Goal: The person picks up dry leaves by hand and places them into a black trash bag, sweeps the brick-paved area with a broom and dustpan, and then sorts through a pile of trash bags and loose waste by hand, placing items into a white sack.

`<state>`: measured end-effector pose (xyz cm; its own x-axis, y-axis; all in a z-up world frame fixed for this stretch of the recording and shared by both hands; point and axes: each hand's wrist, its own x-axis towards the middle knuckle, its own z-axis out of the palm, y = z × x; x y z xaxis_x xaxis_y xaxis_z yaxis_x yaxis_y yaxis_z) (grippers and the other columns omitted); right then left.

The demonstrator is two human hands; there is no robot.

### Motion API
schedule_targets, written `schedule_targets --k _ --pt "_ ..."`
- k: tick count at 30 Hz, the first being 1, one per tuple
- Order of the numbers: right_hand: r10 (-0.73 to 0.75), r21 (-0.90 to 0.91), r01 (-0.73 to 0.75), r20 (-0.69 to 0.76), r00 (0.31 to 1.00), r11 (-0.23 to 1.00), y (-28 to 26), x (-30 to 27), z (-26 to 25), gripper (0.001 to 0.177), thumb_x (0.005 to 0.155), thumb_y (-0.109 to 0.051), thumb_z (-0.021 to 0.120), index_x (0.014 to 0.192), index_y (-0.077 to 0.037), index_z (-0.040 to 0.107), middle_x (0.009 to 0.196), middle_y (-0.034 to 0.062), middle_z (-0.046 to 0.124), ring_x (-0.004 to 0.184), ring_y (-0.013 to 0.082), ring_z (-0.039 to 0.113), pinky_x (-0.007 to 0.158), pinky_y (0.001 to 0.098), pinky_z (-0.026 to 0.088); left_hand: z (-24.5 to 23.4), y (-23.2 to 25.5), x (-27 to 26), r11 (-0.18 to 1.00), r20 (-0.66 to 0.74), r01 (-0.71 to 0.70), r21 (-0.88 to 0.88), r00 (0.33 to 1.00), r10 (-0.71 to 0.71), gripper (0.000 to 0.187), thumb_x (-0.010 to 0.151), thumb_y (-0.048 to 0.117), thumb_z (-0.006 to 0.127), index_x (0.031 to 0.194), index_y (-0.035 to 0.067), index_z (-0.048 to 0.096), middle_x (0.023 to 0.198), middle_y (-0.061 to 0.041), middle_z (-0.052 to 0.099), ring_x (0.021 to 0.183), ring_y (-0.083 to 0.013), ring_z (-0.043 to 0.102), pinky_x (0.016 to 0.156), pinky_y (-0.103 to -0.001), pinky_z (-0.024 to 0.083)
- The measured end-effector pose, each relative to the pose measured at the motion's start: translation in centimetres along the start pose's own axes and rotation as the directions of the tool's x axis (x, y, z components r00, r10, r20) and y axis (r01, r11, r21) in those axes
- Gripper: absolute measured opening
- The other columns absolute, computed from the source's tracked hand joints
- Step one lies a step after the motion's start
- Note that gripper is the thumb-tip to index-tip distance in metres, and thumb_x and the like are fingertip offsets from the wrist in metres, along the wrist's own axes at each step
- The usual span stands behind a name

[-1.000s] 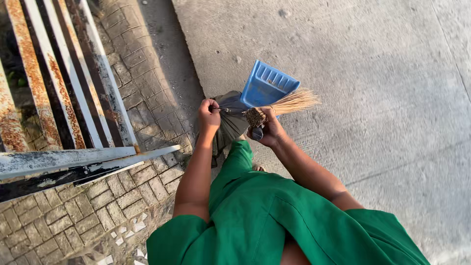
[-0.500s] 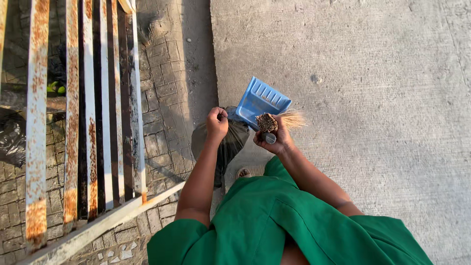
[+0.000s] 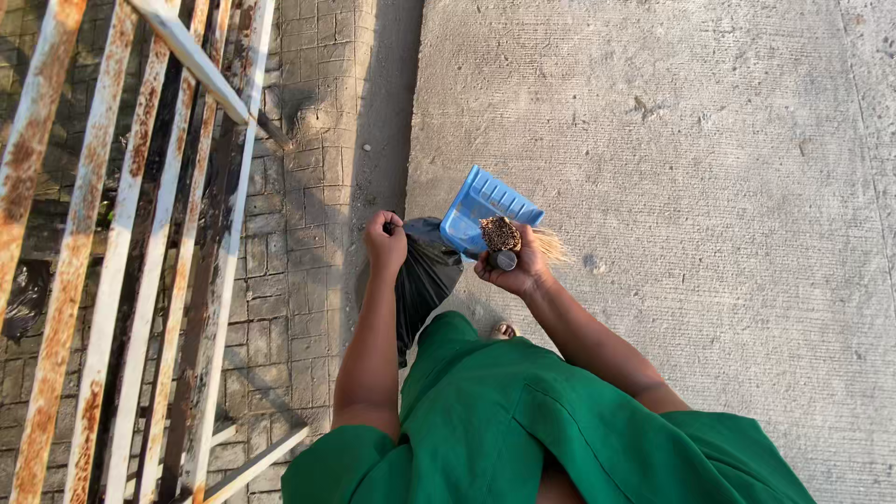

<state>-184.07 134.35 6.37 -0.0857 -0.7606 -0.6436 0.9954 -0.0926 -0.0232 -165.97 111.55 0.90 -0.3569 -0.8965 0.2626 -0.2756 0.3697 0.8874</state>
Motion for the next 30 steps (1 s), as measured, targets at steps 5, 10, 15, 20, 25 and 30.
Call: schedule_targets --k 5,10,15,20,25,30 --pt "-0.039 -0.086 0.040 0.004 0.999 0.996 -10.2 4.6 4.0 0.050 0.081 -0.051 0.069 0.105 -0.007 0.066 0.093 0.0136 0.061 0.081 0.0283 0.059 0.076 0.0481 0.054 9.6 2.6 8.4 0.998 0.070 0.044 -0.044 0.997 -0.041 0.013 0.086 -0.007 0.061 0.081 0.005 0.061 0.069 -0.004 0.056 0.059 -0.0122 0.051 0.056 -0.030 0.042" --pt "-0.129 -0.066 0.129 0.008 0.992 0.989 -21.4 12.0 6.6 0.046 0.084 -0.049 0.070 0.110 -0.011 0.067 0.100 0.0100 0.067 0.083 0.0251 0.059 0.076 0.0433 0.054 20.2 1.6 19.5 0.993 0.192 0.027 -0.114 0.981 -0.004 0.011 0.085 -0.007 0.061 0.083 0.004 0.059 0.071 -0.006 0.058 0.060 -0.0129 0.051 0.057 -0.030 0.042" --pt "-0.197 -0.051 0.197 0.018 0.980 0.979 -32.6 17.8 11.9 0.048 0.085 -0.049 0.071 0.109 -0.008 0.066 0.092 0.0115 0.066 0.079 0.0278 0.062 0.074 0.0469 0.056 31.3 2.0 31.6 0.985 0.205 -0.121 -0.125 0.968 0.145 0.012 0.081 -0.007 0.063 0.082 0.005 0.061 0.071 -0.005 0.061 0.061 -0.0139 0.056 0.060 -0.030 0.047" --pt "-0.270 -0.043 0.271 0.017 0.963 0.962 -42.6 21.6 17.6 0.046 0.083 -0.048 0.070 0.110 -0.011 0.067 0.093 0.0106 0.067 0.077 0.0282 0.063 0.073 0.0471 0.055 40.3 4.4 42.4 0.979 0.256 -0.160 -0.129 0.948 0.188 0.012 0.081 -0.007 0.062 0.081 0.005 0.062 0.068 -0.006 0.059 0.059 -0.0150 0.056 0.057 -0.031 0.045" --pt "-0.260 -0.033 0.262 0.062 0.964 0.964 -55.5 28.2 20.3 0.048 0.085 -0.050 0.071 0.111 -0.010 0.067 0.093 0.0112 0.066 0.079 0.0285 0.063 0.075 0.0481 0.056 50.8 3.8 52.7 0.953 0.178 -0.283 -0.105 0.938 0.298 0.014 0.079 -0.010 0.059 0.081 0.004 0.057 0.082 -0.009 0.062 0.071 -0.0214 0.061 0.065 -0.034 0.050" --pt "-0.168 0.082 0.166 0.023 0.985 0.983 -69.7 33.7 24.3 0.042 0.088 -0.045 0.071 0.112 -0.011 0.067 0.101 0.0089 0.069 0.084 0.0256 0.061 0.077 0.0437 0.054 61.9 4.6 63.1 0.968 0.132 -0.231 -0.101 0.961 0.243 0.018 0.080 -0.012 0.051 0.081 0.004 0.056 0.083 -0.008 0.061 0.074 -0.0227 0.063 0.069 -0.034 0.052"
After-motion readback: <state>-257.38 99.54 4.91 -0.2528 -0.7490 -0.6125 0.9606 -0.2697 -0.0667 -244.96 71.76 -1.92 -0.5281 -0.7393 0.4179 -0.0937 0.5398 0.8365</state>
